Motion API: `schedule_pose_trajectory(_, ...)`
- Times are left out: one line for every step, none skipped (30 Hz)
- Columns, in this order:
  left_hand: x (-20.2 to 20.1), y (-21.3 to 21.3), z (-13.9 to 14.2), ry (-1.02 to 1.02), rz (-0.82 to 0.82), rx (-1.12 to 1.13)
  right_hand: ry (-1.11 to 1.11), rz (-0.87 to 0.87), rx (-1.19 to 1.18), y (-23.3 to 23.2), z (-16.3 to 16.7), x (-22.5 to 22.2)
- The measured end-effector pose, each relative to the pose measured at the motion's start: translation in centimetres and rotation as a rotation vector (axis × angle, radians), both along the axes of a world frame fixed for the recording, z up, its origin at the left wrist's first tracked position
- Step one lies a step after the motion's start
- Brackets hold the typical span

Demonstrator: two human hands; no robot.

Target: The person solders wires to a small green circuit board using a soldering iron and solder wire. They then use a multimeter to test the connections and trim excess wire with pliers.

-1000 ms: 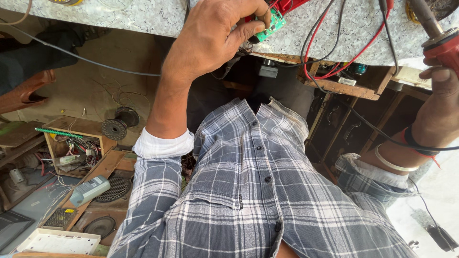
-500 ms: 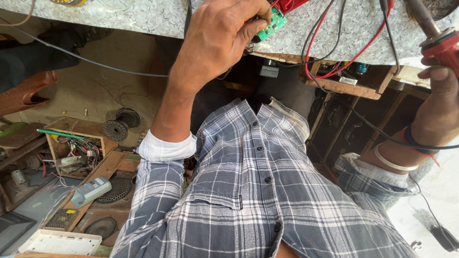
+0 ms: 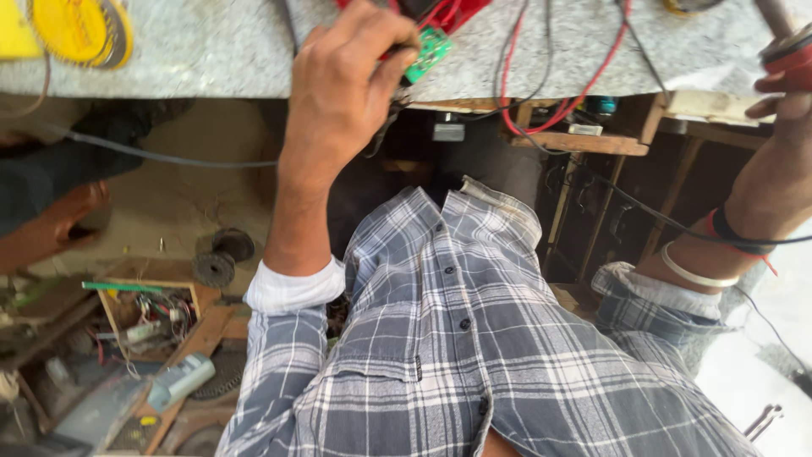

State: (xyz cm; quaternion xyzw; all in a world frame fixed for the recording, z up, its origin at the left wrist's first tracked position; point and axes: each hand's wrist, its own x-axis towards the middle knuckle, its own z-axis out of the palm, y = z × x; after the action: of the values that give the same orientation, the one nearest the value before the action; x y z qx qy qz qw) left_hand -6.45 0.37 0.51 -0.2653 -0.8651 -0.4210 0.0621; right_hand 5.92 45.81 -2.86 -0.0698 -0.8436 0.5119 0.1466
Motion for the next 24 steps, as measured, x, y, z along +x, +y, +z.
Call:
schedule_pose_trajectory(0.1,0.1,0.2,-0.039,0.001,0.022,-0.008,-0.037,0.014,0.4,-0.1,-0.1)
schedule_pose_trajectory(0.2,0.2,0.4,-0.078,0.003,0.042,-0.013,-0.076,0.034,0.9,-0.2,-0.2)
schedule_pose_trajectory(0.3,0.3,0.6,-0.115,0.004,0.062,-0.026,-0.121,0.062,1.5,-0.3,-0.5)
schedule_pose_trajectory(0.4,0.4,0.7,-0.146,0.010,0.080,-0.045,-0.168,0.106,2.1,-0.5,-0.8)
schedule_pose_trajectory(0.5,0.6,0.8,-0.179,0.019,0.097,-0.065,-0.209,0.147,2.7,-0.7,-1.1)
schedule_pose_trajectory(0.6,0.7,0.9,-0.213,0.031,0.111,-0.084,-0.244,0.189,3.3,-0.8,-1.5)
schedule_pose_trajectory(0.8,0.9,0.9,-0.197,0.033,0.120,-0.107,-0.265,0.234,3.8,-1.0,-1.9)
schedule_pose_trajectory(1.0,0.9,0.9,-0.182,0.041,0.126,-0.130,-0.277,0.275,4.1,-1.3,-2.3)
schedule_pose_trajectory(1.1,0.9,0.9,-0.163,0.053,0.131,-0.158,-0.280,0.308,4.5,-1.5,-2.8)
schedule_pose_trajectory(1.3,0.9,0.8,-0.162,0.064,0.128,-0.184,-0.276,0.337,4.6,-1.5,-3.3)
schedule_pose_trajectory(1.4,0.9,0.7,-0.162,0.081,0.123,-0.211,-0.266,0.357,4.8,-1.6,-3.7)
schedule_pose_trajectory(1.5,0.9,0.6,-0.160,0.105,0.116,-0.235,-0.249,0.373,5.0,-1.8,-4.0)
schedule_pose_trajectory(1.7,0.8,0.5,-0.195,0.127,0.150,-0.257,-0.232,0.380,5.1,-2.1,-4.3)
schedule_pose_trajectory(1.8,0.7,0.4,-0.231,0.149,0.181,-0.275,-0.218,0.387,5.1,-2.3,-4.5)
schedule_pose_trajectory(1.9,0.7,0.4,-0.266,0.167,0.217,-0.294,-0.209,0.395,5.2,-2.5,-4.8)
schedule_pose_trajectory(1.9,0.6,0.3,-0.251,0.176,0.217,-0.306,-0.197,0.400,5.2,-2.7,-5.0)
schedule_pose_trajectory(2.0,0.5,0.2,-0.236,0.184,0.221,-0.317,-0.186,0.406,5.2,-2.9,-5.2)
schedule_pose_trajectory(2.1,0.5,0.1,-0.223,0.189,0.227,-0.326,-0.177,0.417,5.3,-3.1,-5.5)
schedule_pose_trajectory(2.1,0.5,0.0,-0.199,0.193,0.223,-0.331,-0.160,0.427,5.3,-3.4,-5.8)
schedule_pose_trajectory(2.1,0.5,-0.1,-0.180,0.194,0.217,-0.334,-0.147,0.435,5.3,-3.7,-6.1)
schedule_pose_trajectory(2.2,0.5,-0.2,-0.160,0.193,0.211,-0.339,-0.136,0.445,5.3,-4.0,-6.4)
schedule_pose_trajectory(2.3,0.6,-0.3,-0.135,0.197,0.220,-0.342,-0.129,0.449,5.3,-4.2,-6.9)
schedule_pose_trajectory(2.3,0.8,-0.4,-0.110,0.199,0.230,-0.343,-0.120,0.455,5.3,-4.5,-7.2)
schedule_pose_trajectory(2.4,1.0,-0.5,-0.084,0.202,0.239,-0.340,-0.111,0.463,5.4,-4.6,-7.7)
